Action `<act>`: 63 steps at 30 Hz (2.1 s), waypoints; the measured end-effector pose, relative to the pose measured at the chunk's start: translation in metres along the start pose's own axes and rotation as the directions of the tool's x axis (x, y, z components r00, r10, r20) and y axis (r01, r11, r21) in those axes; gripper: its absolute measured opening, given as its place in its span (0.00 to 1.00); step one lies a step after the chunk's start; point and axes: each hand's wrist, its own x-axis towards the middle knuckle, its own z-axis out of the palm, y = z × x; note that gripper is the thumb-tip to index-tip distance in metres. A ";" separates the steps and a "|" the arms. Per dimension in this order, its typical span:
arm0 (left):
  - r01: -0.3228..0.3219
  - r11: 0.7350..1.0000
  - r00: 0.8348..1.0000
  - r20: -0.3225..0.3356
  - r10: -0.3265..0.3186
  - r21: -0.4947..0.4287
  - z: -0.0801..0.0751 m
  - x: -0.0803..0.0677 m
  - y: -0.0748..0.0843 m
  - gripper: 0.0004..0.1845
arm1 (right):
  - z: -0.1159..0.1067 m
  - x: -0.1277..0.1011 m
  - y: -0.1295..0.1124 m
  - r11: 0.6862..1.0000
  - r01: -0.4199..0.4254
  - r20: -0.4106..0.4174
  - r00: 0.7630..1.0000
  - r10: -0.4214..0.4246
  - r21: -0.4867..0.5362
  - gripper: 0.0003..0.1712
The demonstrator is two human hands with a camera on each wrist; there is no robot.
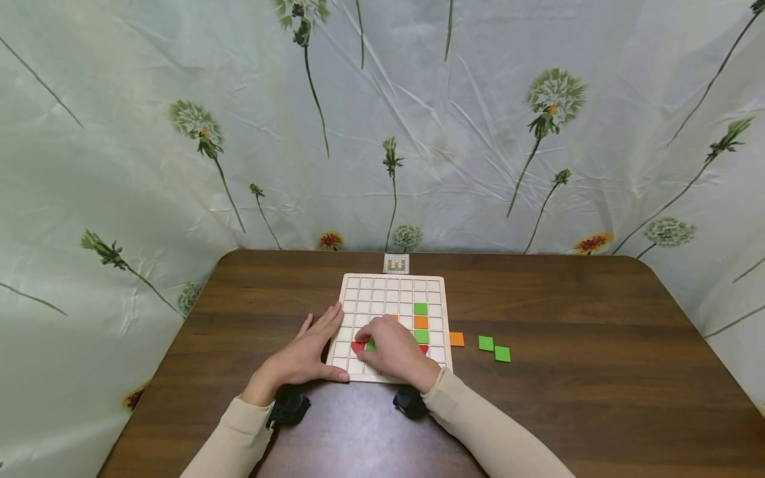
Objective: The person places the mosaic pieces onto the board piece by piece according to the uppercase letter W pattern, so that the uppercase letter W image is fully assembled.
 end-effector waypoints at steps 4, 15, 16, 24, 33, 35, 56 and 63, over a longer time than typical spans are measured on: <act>-0.010 1.000 1.000 -0.006 0.010 -0.005 0.000 0.001 0.001 0.63 | 0.000 0.000 0.001 1.000 0.017 -0.003 1.000 -0.017 -0.017 0.09; 0.007 1.000 1.000 0.001 -0.007 -0.003 0.000 0.001 0.003 0.62 | -0.001 -0.001 0.002 0.999 0.012 -0.012 1.000 -0.013 -0.034 0.09; 0.008 1.000 1.000 0.005 -0.008 -0.003 0.000 0.000 0.003 0.62 | -0.001 -0.002 0.002 0.999 0.013 -0.014 1.000 -0.014 -0.037 0.10; 0.009 1.000 1.000 -0.002 -0.009 -0.014 0.002 -0.001 0.003 0.63 | -0.019 -0.012 0.015 0.999 -0.047 -0.051 0.998 0.048 0.010 0.14; 0.014 1.000 1.000 -0.012 -0.015 -0.024 -0.001 0.000 0.003 0.63 | -0.054 -0.036 0.043 0.991 -0.121 -0.108 0.986 0.127 0.057 0.14; 0.017 1.000 1.000 -0.010 -0.017 -0.021 -0.001 0.000 0.003 0.63 | -0.061 -0.042 0.049 0.990 -0.133 -0.125 0.983 0.137 0.045 0.14; 0.011 1.000 1.000 -0.009 -0.011 -0.001 0.001 0.001 0.000 0.63 | -0.091 -0.113 0.103 0.974 -0.228 -0.186 0.958 0.220 -0.021 0.18; 0.019 1.000 1.000 0.007 -0.019 0.014 0.001 -0.001 0.000 0.63 | -0.094 -0.129 0.118 0.974 -0.224 -0.188 0.958 0.217 -0.021 0.20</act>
